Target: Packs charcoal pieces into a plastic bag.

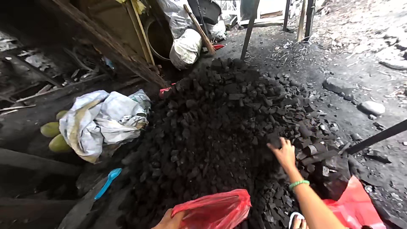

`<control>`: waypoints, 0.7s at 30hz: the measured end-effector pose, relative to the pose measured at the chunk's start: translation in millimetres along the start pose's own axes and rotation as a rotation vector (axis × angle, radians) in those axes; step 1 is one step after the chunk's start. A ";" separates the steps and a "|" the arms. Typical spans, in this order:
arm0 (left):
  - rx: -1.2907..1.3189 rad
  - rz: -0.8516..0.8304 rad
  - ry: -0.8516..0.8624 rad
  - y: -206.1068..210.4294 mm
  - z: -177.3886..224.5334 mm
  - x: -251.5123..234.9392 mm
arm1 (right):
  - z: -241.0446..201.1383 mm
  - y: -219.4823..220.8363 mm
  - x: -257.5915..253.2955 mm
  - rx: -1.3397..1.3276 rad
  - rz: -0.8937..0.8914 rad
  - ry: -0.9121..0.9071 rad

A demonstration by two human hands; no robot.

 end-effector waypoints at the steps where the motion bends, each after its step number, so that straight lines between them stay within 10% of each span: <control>1: -0.002 0.003 0.000 0.5 0.6 -2.0 | -4.2 14.8 12.2 0.048 -0.033 -0.029; 9: -0.035 -0.045 -0.183 -5.3 -2.0 -19.8 | -19.7 83.8 83.4 0.230 -0.432 -0.076; 16: -0.052 0.009 -0.245 2.3 1.2 -47.4 | -44.3 67.0 114.4 -1.218 -0.398 0.476; 21: 0.056 -0.026 -0.074 25.1 19.6 -64.3 | -95.7 52.5 159.4 -1.759 -0.617 0.459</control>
Point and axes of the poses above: each hand's wrist, its own x-axis away from the middle knuckle, its own y-axis out of the palm, z = x × y, the point moved 4 cm from there along -x, towards the middle knuckle, and after that the axes turned 5 degrees about x, right-handed, at the moved point
